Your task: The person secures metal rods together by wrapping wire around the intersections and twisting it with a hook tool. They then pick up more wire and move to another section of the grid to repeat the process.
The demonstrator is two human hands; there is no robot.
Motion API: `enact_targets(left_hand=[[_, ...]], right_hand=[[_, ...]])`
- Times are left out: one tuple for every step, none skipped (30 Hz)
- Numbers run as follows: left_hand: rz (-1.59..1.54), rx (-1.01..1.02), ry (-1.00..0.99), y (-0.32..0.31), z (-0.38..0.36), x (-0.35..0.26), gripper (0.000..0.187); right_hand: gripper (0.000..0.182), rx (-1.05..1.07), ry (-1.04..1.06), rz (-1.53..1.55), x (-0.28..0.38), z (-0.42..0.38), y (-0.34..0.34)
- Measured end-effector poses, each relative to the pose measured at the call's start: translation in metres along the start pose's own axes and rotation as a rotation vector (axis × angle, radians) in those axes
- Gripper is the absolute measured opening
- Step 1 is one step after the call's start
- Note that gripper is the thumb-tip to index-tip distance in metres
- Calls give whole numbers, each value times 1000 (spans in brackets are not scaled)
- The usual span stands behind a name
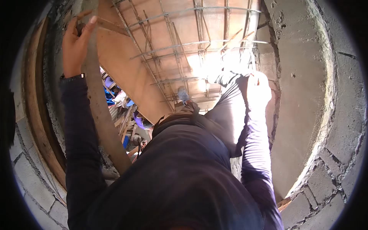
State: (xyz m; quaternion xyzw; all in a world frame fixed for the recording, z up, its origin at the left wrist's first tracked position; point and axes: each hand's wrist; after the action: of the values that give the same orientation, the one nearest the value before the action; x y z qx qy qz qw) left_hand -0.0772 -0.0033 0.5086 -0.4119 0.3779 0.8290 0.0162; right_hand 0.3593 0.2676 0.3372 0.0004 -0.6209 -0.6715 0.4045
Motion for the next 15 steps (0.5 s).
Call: enact_targets(left_hand=[[117,9,57,6,4,-1,45],[229,-2,105,10,13,-1,43],[228,-17,101,11,24,-2,43],[233,-9,22,12,37,-3,40],[240,-2,-56,14,51,-3,37],[247,-15,-52,14,66,-8,37],[327,-49,-23,10,81,-17,38],[408,-84,4,6,93,-18,41],[417,-96,8,3,107,-4,41],[419,-100,-46,-2,120,13,43],[420,-101,-103,-6,130,25,45],[464,-97,-65,-9,136,29,46],[471,-99,-61,-11,140,44,46],[430,-113,-52,-15,143,60,46],[386,-126,-46,-18,147,72,47]], right_hand=[[18,35,-91,42,0,5,-1],[19,55,-166,86,2,18,-2],[19,47,-153,89,5,27,-3],[20,85,-163,64,10,28,-3],[22,124,-171,40,15,30,-4],[26,116,-104,92,19,32,-5],[26,123,-94,95,24,33,-2],[27,160,133,-57,29,37,4],[26,211,212,-37,10,45,-5],[25,264,291,-12,-8,52,-15],[25,320,367,16,-26,60,-24],[23,401,138,268,-17,68,-31],[22,480,-99,514,2,74,-33],[22,484,-95,519,22,82,-36],[23,585,-265,604,52,89,-37]])
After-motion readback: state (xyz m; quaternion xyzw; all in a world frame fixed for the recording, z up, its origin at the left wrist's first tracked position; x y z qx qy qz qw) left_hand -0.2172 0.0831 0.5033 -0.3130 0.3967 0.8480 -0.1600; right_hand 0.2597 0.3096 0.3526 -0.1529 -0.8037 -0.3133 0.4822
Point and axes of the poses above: each hand's wrist, its own z-axis towards the middle knuckle, its own y-axis out of the back of the hand, x = y × z, and after that the axes turned 3 degrees about z, right-handed
